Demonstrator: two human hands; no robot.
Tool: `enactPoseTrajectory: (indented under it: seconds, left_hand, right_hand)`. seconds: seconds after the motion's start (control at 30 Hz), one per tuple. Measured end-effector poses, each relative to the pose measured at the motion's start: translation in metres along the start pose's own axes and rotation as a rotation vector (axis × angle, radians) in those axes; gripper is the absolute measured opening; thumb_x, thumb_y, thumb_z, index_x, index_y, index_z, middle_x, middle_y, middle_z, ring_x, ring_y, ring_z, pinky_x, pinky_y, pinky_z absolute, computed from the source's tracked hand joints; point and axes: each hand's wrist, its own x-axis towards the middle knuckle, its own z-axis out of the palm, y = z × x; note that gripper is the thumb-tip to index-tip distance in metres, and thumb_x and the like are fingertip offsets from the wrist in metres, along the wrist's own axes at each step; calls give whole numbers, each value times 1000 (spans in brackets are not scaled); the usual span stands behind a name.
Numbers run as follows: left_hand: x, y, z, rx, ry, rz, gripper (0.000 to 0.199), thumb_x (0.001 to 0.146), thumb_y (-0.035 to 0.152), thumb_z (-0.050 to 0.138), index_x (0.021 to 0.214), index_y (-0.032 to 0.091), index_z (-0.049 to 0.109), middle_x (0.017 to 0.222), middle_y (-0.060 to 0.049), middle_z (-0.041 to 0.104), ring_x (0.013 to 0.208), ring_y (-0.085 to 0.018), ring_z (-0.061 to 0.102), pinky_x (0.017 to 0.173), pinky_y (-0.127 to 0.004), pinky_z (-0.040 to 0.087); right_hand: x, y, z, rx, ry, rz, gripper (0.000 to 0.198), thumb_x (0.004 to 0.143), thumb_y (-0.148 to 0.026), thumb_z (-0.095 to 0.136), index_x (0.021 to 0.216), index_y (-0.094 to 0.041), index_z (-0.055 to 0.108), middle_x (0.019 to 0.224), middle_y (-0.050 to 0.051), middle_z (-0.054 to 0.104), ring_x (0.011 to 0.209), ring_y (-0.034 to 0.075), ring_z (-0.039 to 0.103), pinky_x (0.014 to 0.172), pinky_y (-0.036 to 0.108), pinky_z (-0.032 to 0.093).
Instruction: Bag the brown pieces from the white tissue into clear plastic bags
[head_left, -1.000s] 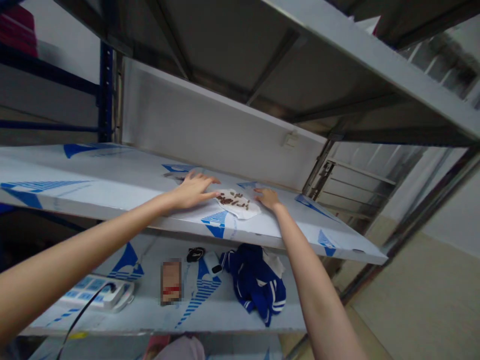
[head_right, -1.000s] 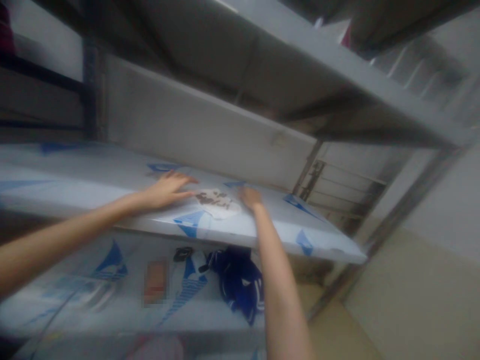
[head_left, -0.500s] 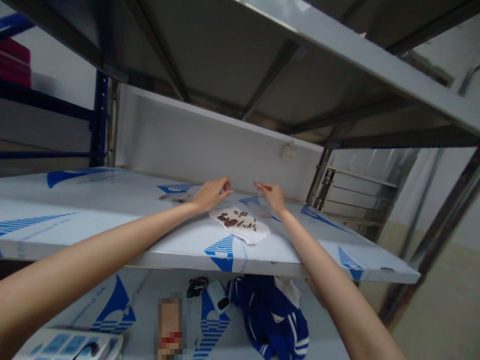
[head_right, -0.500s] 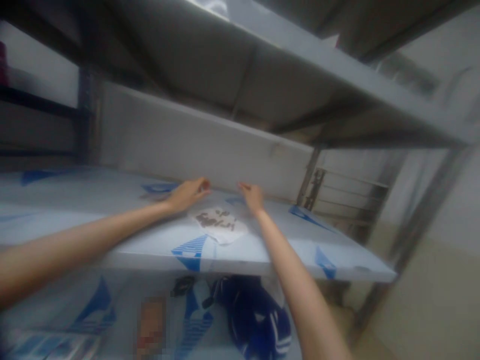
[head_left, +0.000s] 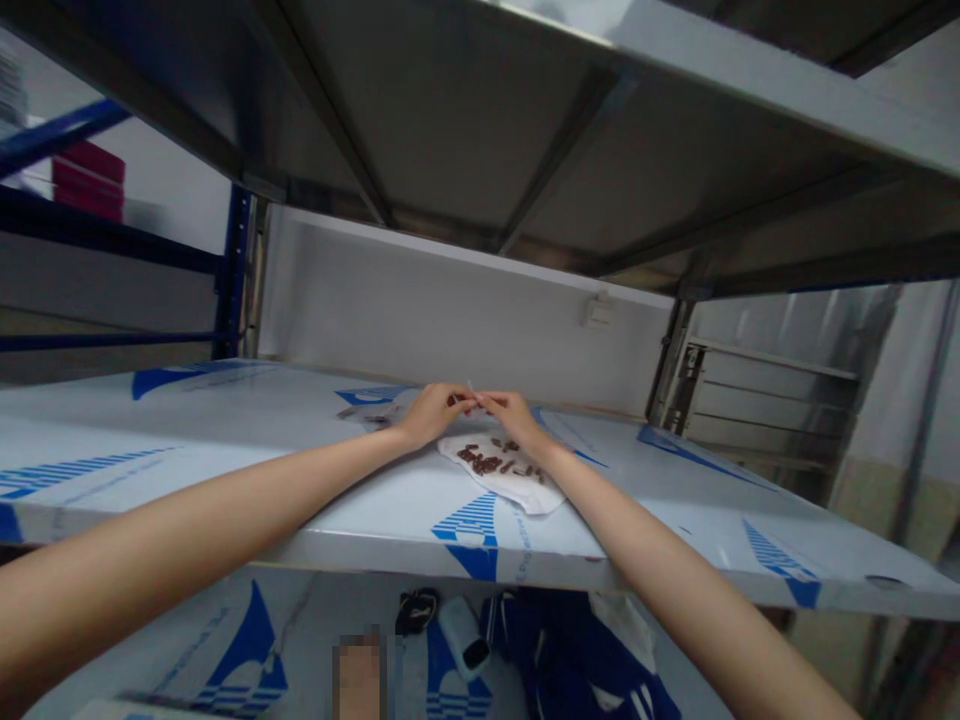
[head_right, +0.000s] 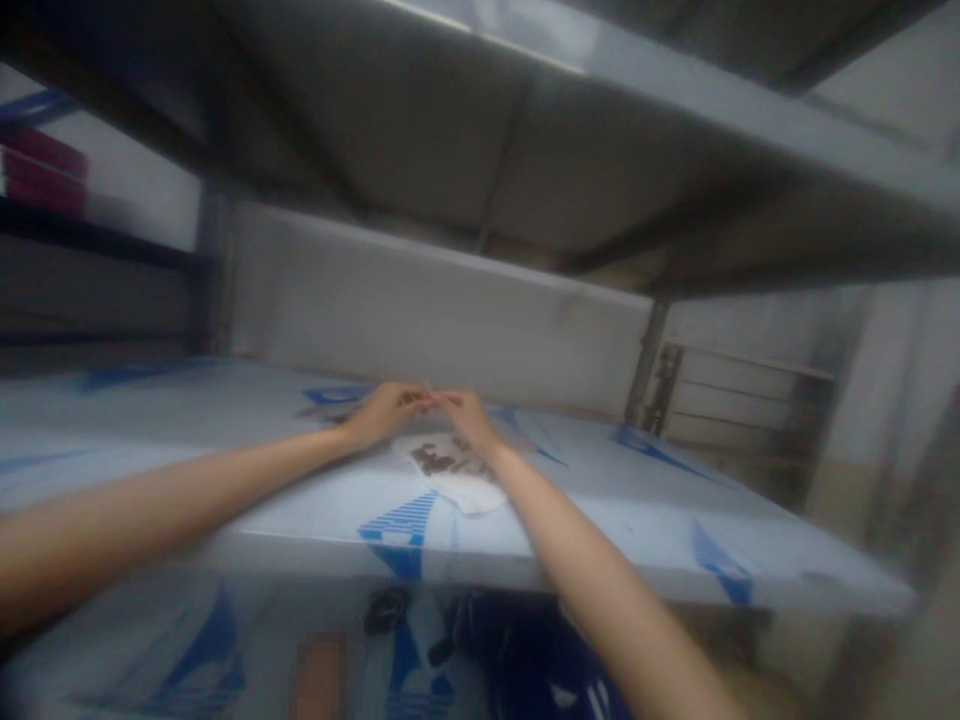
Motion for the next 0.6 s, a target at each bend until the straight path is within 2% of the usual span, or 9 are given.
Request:
enactPoseTrajectory:
  seconds: [0.1, 0.17, 0.23, 0.37, 0.5, 0.6]
  left_hand:
    - [3, 0, -3, 7, 48, -32, 25, 82, 30, 52, 73, 14, 68, 68, -3, 66, 62, -14, 55, 62, -25, 38]
    - [3, 2, -5, 48, 69, -70, 25, 80, 32, 55, 70, 14, 69, 64, -3, 65, 60, -14, 53, 59, -25, 36]
    - [1, 5, -6, 94, 77, -80, 24, 78, 33, 57, 70, 14, 70, 62, -2, 64, 59, -14, 52, 57, -25, 34]
    - [-4, 12, -2, 206, 54, -48, 23, 77, 33, 58, 69, 15, 70, 58, -1, 61, 56, -13, 50, 54, -24, 30]
    - [-5, 12, 0, 259, 16, -14, 22, 77, 35, 60, 73, 17, 71, 60, -1, 61, 56, -13, 49, 54, -24, 29]
    - [-4, 11, -1, 260, -9, 0, 21, 79, 34, 59, 75, 17, 71, 63, -1, 63, 59, -13, 50, 55, -24, 30]
  right_hand:
    - [1, -8, -7, -27, 31, 27, 40, 90, -40, 35, 102, -19, 67, 108, 7, 65, 94, 17, 62, 83, 32, 44]
    - [0, -14, -10, -75, 89, 61, 37, 88, -41, 40, 106, -20, 65, 112, 7, 64, 87, 16, 64, 78, 31, 45]
    - [-1, -18, -11, -121, 93, 99, 35, 83, -44, 50, 99, -19, 68, 102, 8, 67, 75, 16, 65, 71, 29, 46]
    - [-2, -16, -12, -114, -62, 95, 25, 76, -38, 61, 78, -15, 71, 72, 7, 69, 61, 14, 62, 60, 24, 44]
    - [-1, -8, -15, -63, -136, 56, 23, 76, -35, 59, 75, -14, 70, 67, 5, 68, 59, 12, 61, 55, 22, 42]
    - [0, -8, -18, -113, -173, 42, 23, 80, -32, 55, 76, -15, 70, 67, 4, 68, 58, 12, 61, 55, 22, 42]
